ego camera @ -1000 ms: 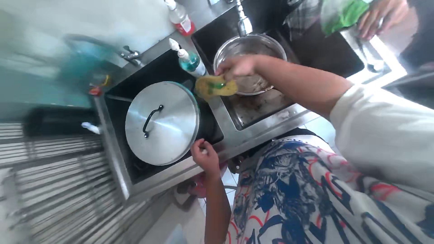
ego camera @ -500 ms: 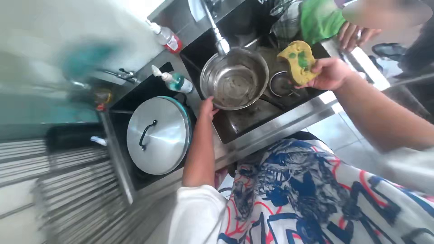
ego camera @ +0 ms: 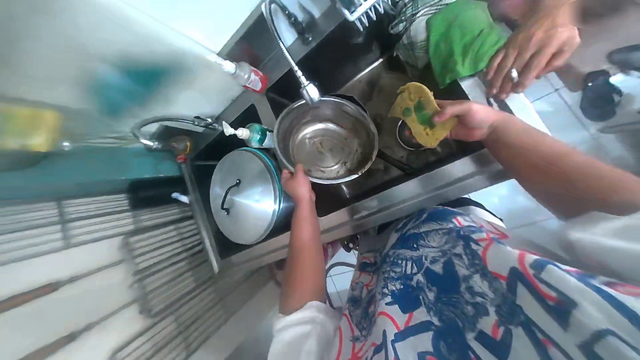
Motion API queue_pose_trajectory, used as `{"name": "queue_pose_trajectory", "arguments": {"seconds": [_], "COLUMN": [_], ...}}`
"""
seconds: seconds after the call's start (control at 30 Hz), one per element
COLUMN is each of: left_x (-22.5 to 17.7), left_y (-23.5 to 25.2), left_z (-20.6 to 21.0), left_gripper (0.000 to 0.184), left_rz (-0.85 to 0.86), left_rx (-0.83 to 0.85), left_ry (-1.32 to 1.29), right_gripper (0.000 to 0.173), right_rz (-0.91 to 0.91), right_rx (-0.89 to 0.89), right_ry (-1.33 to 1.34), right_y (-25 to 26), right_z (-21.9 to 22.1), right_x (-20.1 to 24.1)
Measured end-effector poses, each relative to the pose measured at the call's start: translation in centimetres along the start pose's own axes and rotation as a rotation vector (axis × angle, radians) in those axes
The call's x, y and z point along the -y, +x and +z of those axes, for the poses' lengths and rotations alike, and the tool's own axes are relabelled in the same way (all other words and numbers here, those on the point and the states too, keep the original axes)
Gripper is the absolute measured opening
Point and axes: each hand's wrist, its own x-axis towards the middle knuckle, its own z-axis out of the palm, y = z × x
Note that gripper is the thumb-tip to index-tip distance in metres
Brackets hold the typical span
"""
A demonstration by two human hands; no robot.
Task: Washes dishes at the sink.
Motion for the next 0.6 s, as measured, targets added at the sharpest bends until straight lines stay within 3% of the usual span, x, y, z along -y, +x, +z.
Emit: {"name": "queue_pose_trajectory", "arguments": {"seconds": [0.17,0.33,0.6], "left_x": [0.4,1.1,3.6], "left_y": [-2.5,-4.2,-5.9], "left_z": [-1.4,-2.1,-3.9], "left_gripper": [0.030,0.028,0.024], "left_rz": [0.271,0.572,0.756], "left_rx": [-0.139,-0.219,-0.318], "left_ry": [0.126,0.010,-0.039], "right_gripper": [0.055,0.051,0.047], "right_rz": [0.029,0.022,0.094], "right_rx": [0.013,-0.010,-0.090], "right_ry": [-0.043,0.007,-0.065], "right_y": [0.9,0.4,-1.3], "right_z": [0.3,0.6,2.3], "right_x": [-0.4,-1.7,-2.7]}}
